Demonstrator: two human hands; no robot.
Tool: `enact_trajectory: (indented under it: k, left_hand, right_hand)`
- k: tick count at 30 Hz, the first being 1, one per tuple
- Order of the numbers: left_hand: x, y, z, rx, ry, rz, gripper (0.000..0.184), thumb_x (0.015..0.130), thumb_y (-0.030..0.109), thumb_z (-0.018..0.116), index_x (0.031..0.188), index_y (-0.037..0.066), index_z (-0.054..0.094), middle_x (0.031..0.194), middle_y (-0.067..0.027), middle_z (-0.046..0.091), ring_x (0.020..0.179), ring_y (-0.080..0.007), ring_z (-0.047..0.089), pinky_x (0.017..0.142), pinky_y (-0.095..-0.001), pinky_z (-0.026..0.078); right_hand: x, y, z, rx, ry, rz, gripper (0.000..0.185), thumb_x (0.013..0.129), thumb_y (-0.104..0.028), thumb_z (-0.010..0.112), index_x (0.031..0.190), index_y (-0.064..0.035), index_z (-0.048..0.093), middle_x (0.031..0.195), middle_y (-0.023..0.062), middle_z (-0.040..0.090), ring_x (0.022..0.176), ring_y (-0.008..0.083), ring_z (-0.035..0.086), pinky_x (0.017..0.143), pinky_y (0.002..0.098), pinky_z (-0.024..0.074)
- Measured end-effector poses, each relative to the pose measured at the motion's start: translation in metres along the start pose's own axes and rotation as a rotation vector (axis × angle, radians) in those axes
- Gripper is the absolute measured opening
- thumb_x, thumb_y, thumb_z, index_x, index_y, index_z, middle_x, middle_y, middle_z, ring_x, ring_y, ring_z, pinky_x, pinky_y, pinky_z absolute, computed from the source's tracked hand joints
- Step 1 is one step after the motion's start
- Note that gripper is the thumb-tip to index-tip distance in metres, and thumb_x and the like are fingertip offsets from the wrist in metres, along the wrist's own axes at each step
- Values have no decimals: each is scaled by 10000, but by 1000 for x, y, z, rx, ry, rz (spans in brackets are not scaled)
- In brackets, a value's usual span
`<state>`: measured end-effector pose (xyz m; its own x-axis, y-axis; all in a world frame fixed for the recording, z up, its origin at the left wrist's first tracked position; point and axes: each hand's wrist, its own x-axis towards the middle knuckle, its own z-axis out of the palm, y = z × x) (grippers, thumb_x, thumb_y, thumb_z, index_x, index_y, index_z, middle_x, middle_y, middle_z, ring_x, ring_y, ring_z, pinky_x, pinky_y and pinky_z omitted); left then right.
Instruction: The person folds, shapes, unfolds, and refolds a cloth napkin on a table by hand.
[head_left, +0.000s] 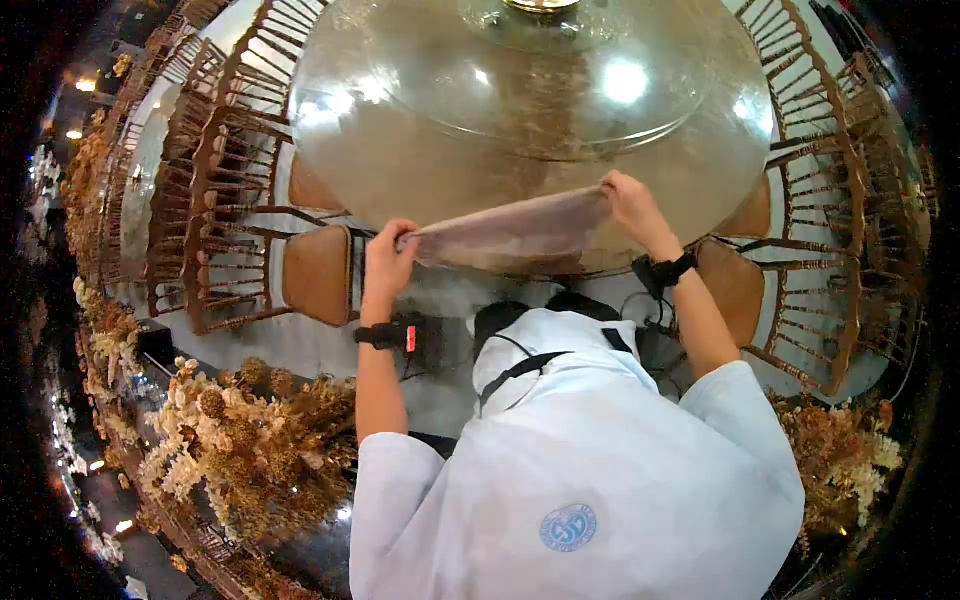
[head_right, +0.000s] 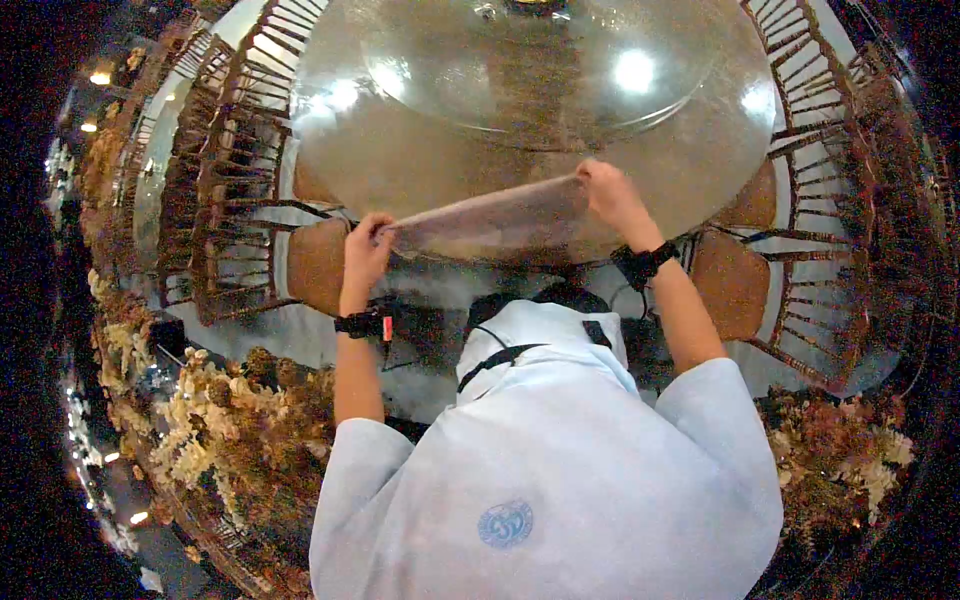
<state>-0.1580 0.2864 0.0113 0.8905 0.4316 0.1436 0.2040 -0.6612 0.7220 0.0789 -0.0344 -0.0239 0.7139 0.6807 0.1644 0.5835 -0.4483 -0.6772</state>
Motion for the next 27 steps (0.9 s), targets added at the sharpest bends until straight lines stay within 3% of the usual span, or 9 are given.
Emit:
enact_trajectory:
  k: [5, 7, 11, 13, 14, 16, 19, 22, 27]
  left_hand:
    - [16, 48, 23, -80, 10, -39, 154, 820, 78, 615, 949, -4, 600, 791, -128, 639, 696, -185, 602, 661, -286, 472]
    - [28, 54, 33, -11, -55, -18, 171, 832, 122, 620, 949, -1, 608, 787, -122, 641, 691, -178, 599, 645, -277, 468]
    - [46, 59, 52, 1, -10, -42, 200, 834, 179, 649, 916, -1, 625, 756, -108, 629, 659, -145, 557, 625, -279, 456]
    - [49, 77, 51, -31, -7, -69, 209, 834, 191, 652, 910, -2, 626, 746, -100, 625, 653, -141, 547, 623, -281, 451]
    - [51, 83, 50, -60, 6, -93, 220, 835, 203, 655, 904, -3, 628, 736, -92, 621, 647, -136, 538, 621, -283, 447]
    - [51, 80, 53, -50, 18, -57, 224, 837, 208, 655, 905, -4, 628, 726, -84, 618, 647, -131, 536, 617, -279, 444]
    - [52, 78, 53, -14, 8, -42, 225, 839, 212, 657, 904, -1, 630, 709, -71, 614, 648, -125, 537, 614, -276, 440]
    - [55, 77, 52, 27, -17, -21, 208, 839, 202, 657, 901, 4, 634, 699, -69, 613, 647, -123, 545, 609, -272, 442]
    - [63, 89, 47, -57, -60, -72, 185, 844, 176, 647, 898, -1, 636, 704, -82, 622, 634, -128, 569, 596, -269, 452]
  right_hand:
    - [3, 27, -45, -51, 47, 28, 129, 829, -25, 524, 955, -28, 550, 856, 197, 588, 859, 384, 563, 743, 435, 459]
    - [7, 35, -56, -194, 249, -196, 140, 837, -24, 523, 975, -31, 551, 832, 197, 583, 838, 386, 573, 715, 430, 464]
    - [11, 48, -68, -186, 317, -110, 95, 847, -31, 525, 933, -10, 560, 794, 182, 593, 798, 394, 582, 679, 414, 469]
    - [17, 64, -70, 6, 284, -168, 99, 880, -56, 529, 942, 7, 572, 796, 148, 597, 671, 282, 567, 615, 356, 451]
    - [15, 68, -72, 5, 284, -168, 99, 880, -56, 529, 942, 7, 572, 796, 148, 597, 671, 282, 567, 615, 356, 451]
    - [16, 70, -80, 114, 104, 33, 94, 876, -56, 545, 931, 3, 592, 754, 100, 577, 641, 163, 521, 584, 298, 427]
    - [15, 79, -82, 157, -15, 106, 94, 880, -64, 547, 931, -3, 597, 734, 54, 561, 636, 101, 469, 576, 269, 411]
    - [17, 82, -84, 177, -35, 110, 123, 849, -97, 575, 940, -26, 616, 769, 96, 622, 640, 159, 553, 609, 303, 453]
    - [30, 85, -91, 228, -45, 154, 120, 863, -118, 575, 934, -33, 620, 781, 95, 625, 697, 165, 565, 647, 305, 462]
